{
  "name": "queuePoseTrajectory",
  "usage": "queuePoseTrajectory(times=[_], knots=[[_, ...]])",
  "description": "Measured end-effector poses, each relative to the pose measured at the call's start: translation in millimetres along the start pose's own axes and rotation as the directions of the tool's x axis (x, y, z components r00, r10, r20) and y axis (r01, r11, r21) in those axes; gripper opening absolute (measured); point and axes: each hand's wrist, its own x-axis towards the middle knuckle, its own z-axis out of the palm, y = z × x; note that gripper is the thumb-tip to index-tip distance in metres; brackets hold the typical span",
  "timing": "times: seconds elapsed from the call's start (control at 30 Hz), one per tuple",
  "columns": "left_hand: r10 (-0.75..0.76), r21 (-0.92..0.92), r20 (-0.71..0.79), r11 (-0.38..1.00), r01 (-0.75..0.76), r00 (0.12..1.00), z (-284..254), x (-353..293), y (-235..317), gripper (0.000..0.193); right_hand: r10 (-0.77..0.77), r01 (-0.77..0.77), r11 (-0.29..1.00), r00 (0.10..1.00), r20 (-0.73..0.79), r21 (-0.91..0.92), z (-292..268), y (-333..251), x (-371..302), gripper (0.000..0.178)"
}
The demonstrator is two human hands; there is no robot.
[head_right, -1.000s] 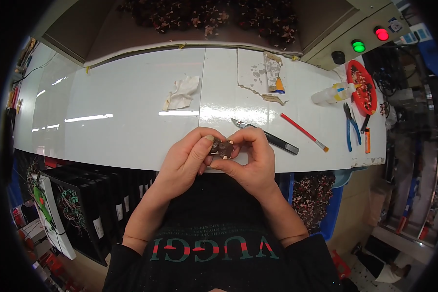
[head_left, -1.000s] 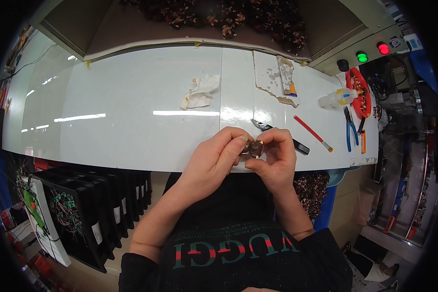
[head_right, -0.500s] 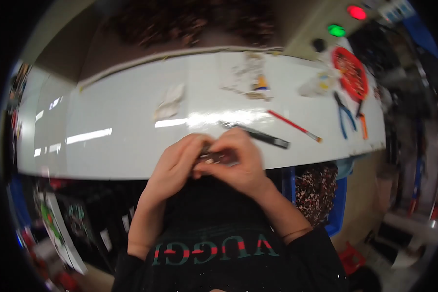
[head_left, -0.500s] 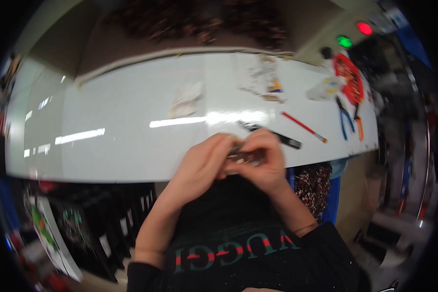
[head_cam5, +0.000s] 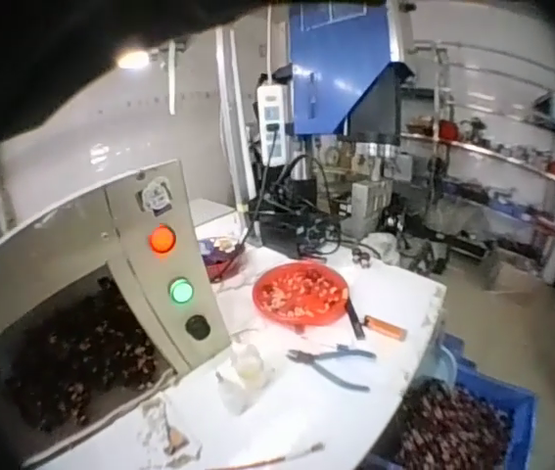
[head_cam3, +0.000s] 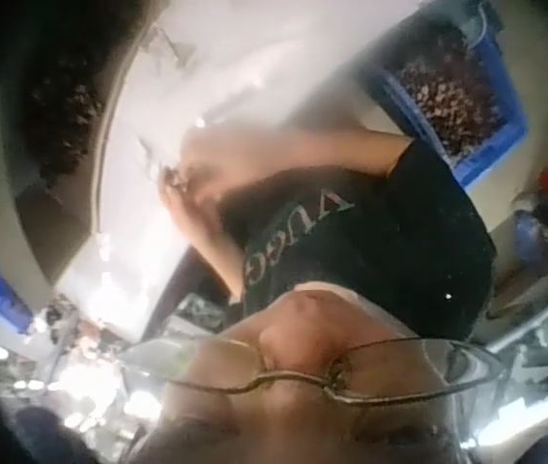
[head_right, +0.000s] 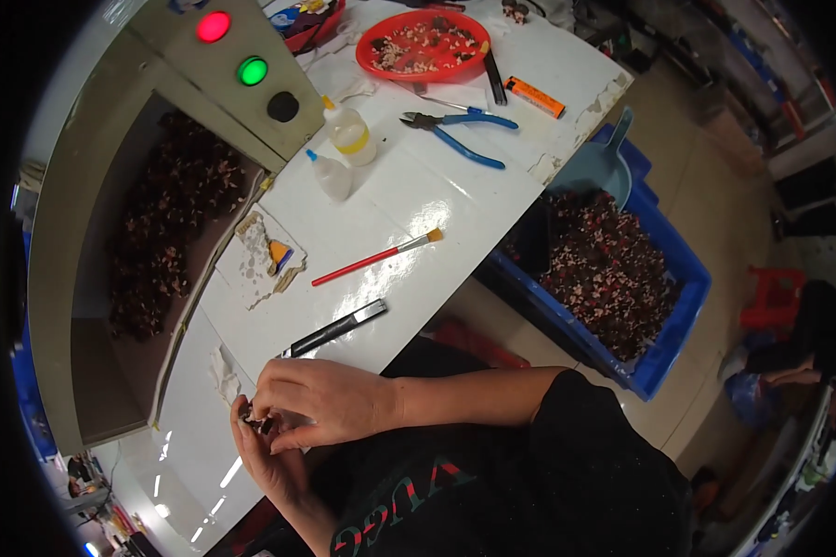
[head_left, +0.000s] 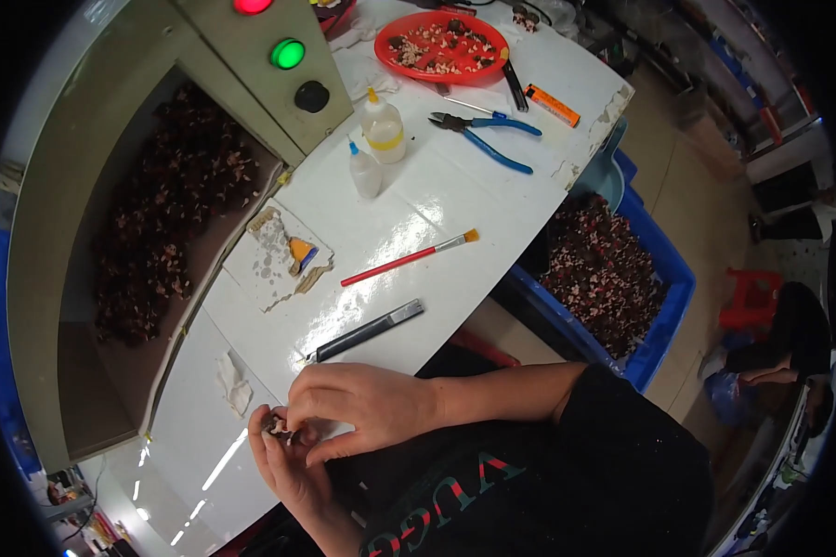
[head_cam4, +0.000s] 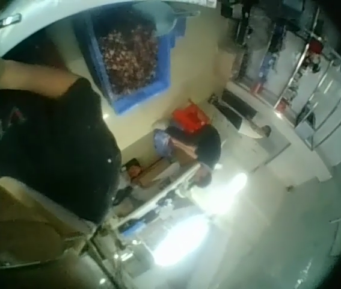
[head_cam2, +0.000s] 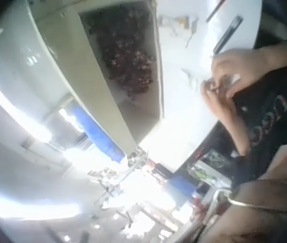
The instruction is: The person assembles small plastic character figures by applying glue from a glue bottle to plastic pieces with a glue applicator, then joining the pieces to form the toy figures.
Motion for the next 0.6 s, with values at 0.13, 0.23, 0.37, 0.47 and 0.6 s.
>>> queuePoseTrajectory(times=[0.13,0.23,0.37,0.47,0.6], knots=[[-0.026,0.035,-0.18,0.999,0.032,0.983,24,14,-4,0.051,0.046,-0.049,0.997,0.998,0.053,0.064,-14,16,-6,0.025],[0.059,0.258,-0.263,0.966,0.011,0.963,52,31,-19,0.046,0.028,-0.029,0.999,0.998,0.061,0.022,-31,26,-10,0.021],[0.152,0.546,-0.273,0.837,0.023,0.95,69,45,-42,0.043,0.025,-0.024,0.999,1.0,0.006,-0.046,-39,37,-14,0.018],[0.228,0.565,-0.316,0.825,-0.011,0.921,88,48,-55,0.042,-0.008,0.008,1.0,1.0,-0.007,-0.01,-43,44,-13,0.021],[0.256,0.49,-0.37,0.87,-0.047,0.893,84,58,-60,0.045,0.036,-0.038,0.999,0.996,0.079,0.027,-52,46,-12,0.019]])
